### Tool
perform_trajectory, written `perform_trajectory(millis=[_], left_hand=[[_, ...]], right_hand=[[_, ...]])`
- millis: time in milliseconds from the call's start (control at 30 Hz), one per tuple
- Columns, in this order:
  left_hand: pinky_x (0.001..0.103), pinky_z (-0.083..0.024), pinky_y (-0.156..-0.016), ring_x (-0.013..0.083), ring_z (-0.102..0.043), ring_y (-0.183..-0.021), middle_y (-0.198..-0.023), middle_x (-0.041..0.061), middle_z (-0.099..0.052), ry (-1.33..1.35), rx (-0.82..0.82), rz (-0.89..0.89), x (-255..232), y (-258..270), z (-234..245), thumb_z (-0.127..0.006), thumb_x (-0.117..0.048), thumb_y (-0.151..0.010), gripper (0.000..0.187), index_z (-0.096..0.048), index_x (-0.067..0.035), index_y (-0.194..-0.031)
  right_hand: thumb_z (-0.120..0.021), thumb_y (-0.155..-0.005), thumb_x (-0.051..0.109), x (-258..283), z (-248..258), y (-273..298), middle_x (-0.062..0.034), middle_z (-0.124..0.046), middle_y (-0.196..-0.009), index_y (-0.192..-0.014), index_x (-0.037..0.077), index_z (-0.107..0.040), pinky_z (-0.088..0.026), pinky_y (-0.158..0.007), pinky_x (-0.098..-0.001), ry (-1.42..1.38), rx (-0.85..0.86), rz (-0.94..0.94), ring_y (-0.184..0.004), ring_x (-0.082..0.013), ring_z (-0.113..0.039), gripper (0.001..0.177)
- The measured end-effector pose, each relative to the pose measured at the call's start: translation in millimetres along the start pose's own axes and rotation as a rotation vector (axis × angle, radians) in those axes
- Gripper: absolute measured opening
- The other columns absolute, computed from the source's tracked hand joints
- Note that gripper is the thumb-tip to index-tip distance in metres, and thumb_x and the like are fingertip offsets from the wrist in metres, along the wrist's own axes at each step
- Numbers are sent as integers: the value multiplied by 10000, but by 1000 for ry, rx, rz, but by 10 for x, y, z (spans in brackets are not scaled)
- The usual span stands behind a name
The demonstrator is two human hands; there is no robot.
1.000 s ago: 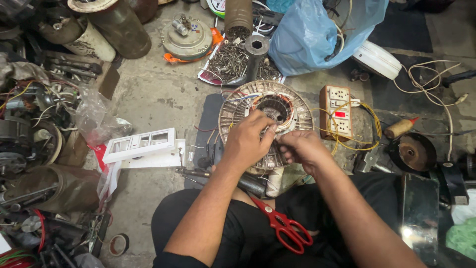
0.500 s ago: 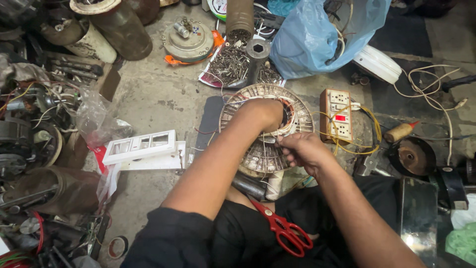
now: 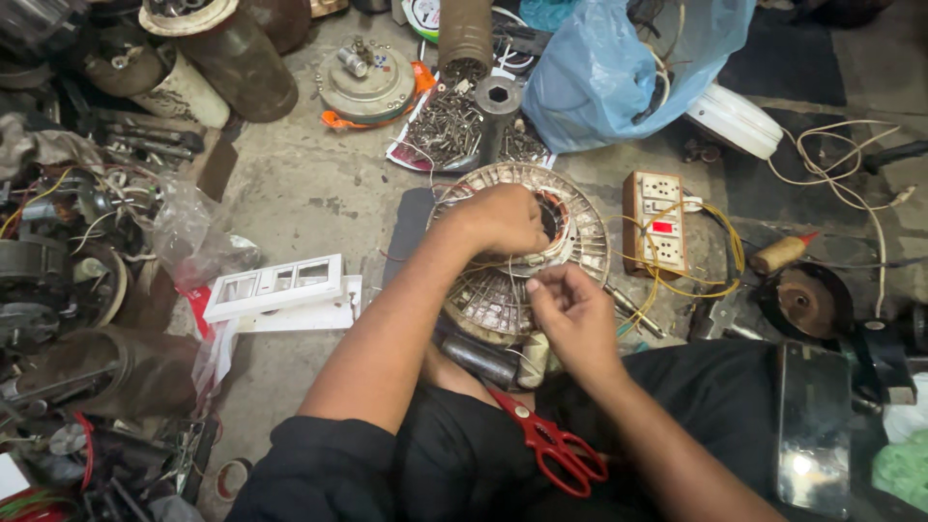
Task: The person sits on the floor and works on a motor stator, using a green-handled screwdriver to adjust wires and a pair of red scissors to cut wires. The person manipulates the copper windings and connects them to a testing device.
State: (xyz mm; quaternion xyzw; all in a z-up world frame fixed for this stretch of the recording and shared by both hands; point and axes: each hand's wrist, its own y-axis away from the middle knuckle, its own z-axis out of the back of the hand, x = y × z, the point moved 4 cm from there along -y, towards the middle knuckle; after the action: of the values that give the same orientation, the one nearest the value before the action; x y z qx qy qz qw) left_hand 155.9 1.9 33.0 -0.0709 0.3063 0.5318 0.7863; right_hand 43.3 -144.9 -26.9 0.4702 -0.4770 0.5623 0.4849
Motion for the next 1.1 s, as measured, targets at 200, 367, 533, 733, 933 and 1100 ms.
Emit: perform_trajectory(millis=[200, 367, 533, 733, 933, 1100], left_hand=[[357, -567, -606, 178, -679, -606, -699, 82, -739, 319, 60, 120, 221, -8, -124, -738, -239, -744, 203, -795, -74, -848], [309, -570, -680, 139, -724, -707, -777, 55, -781, 312, 31, 0, 318, -31, -154, -806, -257, -747, 207, -808, -76, -848], [294, -575, -758, 137, -730, -826, -911, 59, -798, 367, 59, -196, 271, 117, -147, -835, -153, -741, 276, -784, -83, -1004], [298, -579, -779, 139, -738, -833, -941, 66, -786, 365, -168, -152, 127, 330, -126, -796, -78, -799, 283, -771, -66, -1081], [304, -579, -803, 151, -704, -860, -949, 101, -769, 718, -143, -252, 4, 317, -179, -797, -52, -801, 335, -740, -54, -1132], [365, -553, -858, 274, -731, -946, -1024, 111, -761, 347, -529, -214, -55, 474, 24, -741, -63, -855, 222, -786, -90, -1070]], right_hand=[[-757, -894, 56, 322, -15, -156, -15, -690, -823, -1032, 13, -725, -491, -593, -217, 287, -233, 244, -656, -51, -574, 148], [-803, -850, 57, 472, 19, -199, -80, -711, -831, -963, 23, -763, -527, -606, -263, 459, -237, 357, -648, -108, -648, 124], [-754, -890, 55, 242, 101, -272, -6, -670, -836, -960, 11, -723, -491, -596, -220, 248, -162, 271, -673, -49, -589, 88], [-722, -967, 71, -223, 160, -214, 70, -563, -781, -984, 29, -666, -361, -566, -184, -68, -146, 76, -655, -5, -437, 72], [-677, -989, 91, -178, 116, -192, 74, -522, -711, -990, 59, -628, -380, -514, -189, -193, -160, 39, -591, -5, -453, 58], [-664, -988, 74, -287, 173, -89, 70, -498, -710, -997, 57, -600, -358, -505, -197, -236, -155, 23, -582, -13, -438, 67]])
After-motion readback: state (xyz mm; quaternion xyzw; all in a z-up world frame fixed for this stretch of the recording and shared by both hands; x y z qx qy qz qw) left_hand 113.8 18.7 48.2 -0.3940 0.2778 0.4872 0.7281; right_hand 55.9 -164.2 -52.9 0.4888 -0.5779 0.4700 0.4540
